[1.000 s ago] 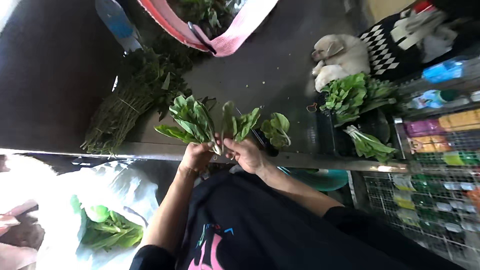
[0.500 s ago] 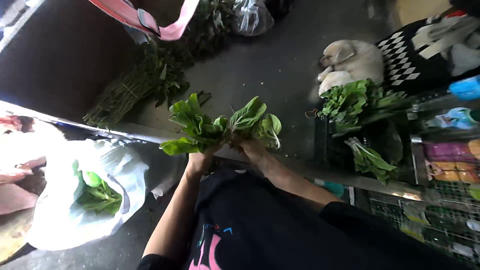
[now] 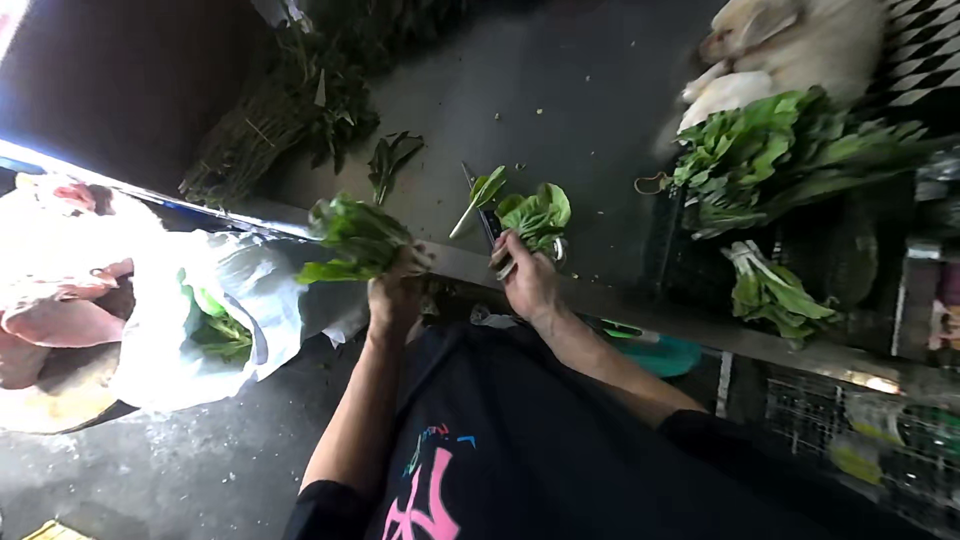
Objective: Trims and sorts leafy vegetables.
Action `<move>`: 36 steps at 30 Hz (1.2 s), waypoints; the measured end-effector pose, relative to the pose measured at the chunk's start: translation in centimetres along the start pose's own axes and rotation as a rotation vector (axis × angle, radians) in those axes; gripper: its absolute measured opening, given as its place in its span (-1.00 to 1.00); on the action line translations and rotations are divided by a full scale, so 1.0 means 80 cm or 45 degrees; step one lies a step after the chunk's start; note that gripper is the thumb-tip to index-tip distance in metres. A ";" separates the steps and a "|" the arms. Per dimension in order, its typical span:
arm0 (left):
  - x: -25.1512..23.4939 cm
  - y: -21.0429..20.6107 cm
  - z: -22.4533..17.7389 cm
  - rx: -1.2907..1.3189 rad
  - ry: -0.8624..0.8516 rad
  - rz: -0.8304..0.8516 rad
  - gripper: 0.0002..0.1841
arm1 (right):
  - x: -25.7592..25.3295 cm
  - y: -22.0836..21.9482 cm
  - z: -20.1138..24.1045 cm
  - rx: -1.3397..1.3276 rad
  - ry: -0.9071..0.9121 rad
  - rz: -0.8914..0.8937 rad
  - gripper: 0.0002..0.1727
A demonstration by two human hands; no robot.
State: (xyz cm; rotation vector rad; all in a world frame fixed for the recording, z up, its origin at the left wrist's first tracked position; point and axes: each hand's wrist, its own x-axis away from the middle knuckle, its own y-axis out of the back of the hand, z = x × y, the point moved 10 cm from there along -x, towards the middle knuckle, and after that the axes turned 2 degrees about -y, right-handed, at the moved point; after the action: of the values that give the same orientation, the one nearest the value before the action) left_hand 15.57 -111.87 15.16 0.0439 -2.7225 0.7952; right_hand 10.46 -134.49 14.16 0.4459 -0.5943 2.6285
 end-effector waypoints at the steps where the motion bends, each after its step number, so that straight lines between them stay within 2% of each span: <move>1: -0.002 0.013 -0.011 0.029 -0.015 -0.066 -0.74 | -0.005 0.015 0.009 -0.001 0.032 -0.044 -0.69; 3: -0.008 0.043 -0.031 0.033 -0.065 -0.118 -0.76 | -0.020 0.050 0.033 0.221 0.141 -0.093 -0.64; 5: -0.013 0.073 -0.044 0.034 -0.083 -0.138 -0.78 | -0.048 0.089 0.046 0.639 0.149 -0.152 -0.60; 6: -0.015 0.087 -0.047 0.042 -0.078 -0.156 -0.76 | -0.063 0.109 0.046 0.939 0.067 -0.164 -0.56; 9: -0.021 0.118 -0.049 0.081 -0.030 -0.231 -0.68 | -0.080 0.141 0.036 1.821 -0.395 -0.042 -0.24; 10: -0.024 0.124 -0.052 0.088 -0.021 -0.269 -0.68 | -0.076 0.134 0.043 1.955 -0.399 -0.046 -0.23; 11: -0.028 0.130 -0.056 0.089 -0.008 -0.303 -0.70 | -0.072 0.115 0.054 2.004 -0.304 -0.061 -0.26; 13: -0.039 0.141 -0.060 0.088 0.028 -0.331 -0.75 | -0.068 0.052 0.066 1.920 -0.048 -0.018 -0.40; 16: -0.066 0.151 -0.060 0.003 0.130 -0.295 -0.83 | -0.085 -0.076 0.030 1.689 0.128 0.264 -0.54; 18: -0.081 0.156 -0.056 -0.055 0.212 -0.271 -0.85 | -0.119 -0.149 -0.022 1.587 0.073 0.391 -0.52; 21: -0.102 0.166 -0.054 -0.123 0.269 -0.188 -0.79 | -0.185 -0.218 -0.086 1.383 -0.153 0.301 -0.38; 24: -0.117 0.184 -0.063 -0.155 0.214 -0.029 -0.80 | -0.229 -0.252 -0.121 1.293 -0.315 0.044 -0.13; 26: -0.130 0.200 -0.073 -0.169 0.221 0.025 -0.76 | -0.246 -0.272 -0.117 1.439 -0.269 -0.073 0.03; 27: -0.136 0.207 -0.078 -0.181 0.236 0.041 -0.74 | -0.255 -0.276 -0.118 1.499 -0.234 -0.102 0.03; 28: -0.142 0.213 -0.085 -0.208 0.244 0.052 -0.73 | -0.259 -0.276 -0.120 1.549 -0.221 -0.113 -0.04; 30: -0.155 0.229 -0.098 -0.269 0.243 0.072 -0.73 | -0.254 -0.270 -0.126 1.499 -0.274 -0.108 -0.32; 32: -0.175 0.238 -0.116 -0.302 0.230 0.096 -0.74 | -0.237 -0.270 -0.125 1.150 -0.351 -0.032 -0.48; 36: -0.202 0.222 -0.129 -0.248 0.331 0.193 -0.78 | -0.169 -0.299 -0.098 0.397 -0.360 0.327 -0.60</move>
State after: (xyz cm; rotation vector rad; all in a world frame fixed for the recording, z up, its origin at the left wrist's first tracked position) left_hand 31.85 -92.28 9.34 -0.2910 -2.5610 0.5277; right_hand 31.32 -115.37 10.21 0.9011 -0.3403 2.9416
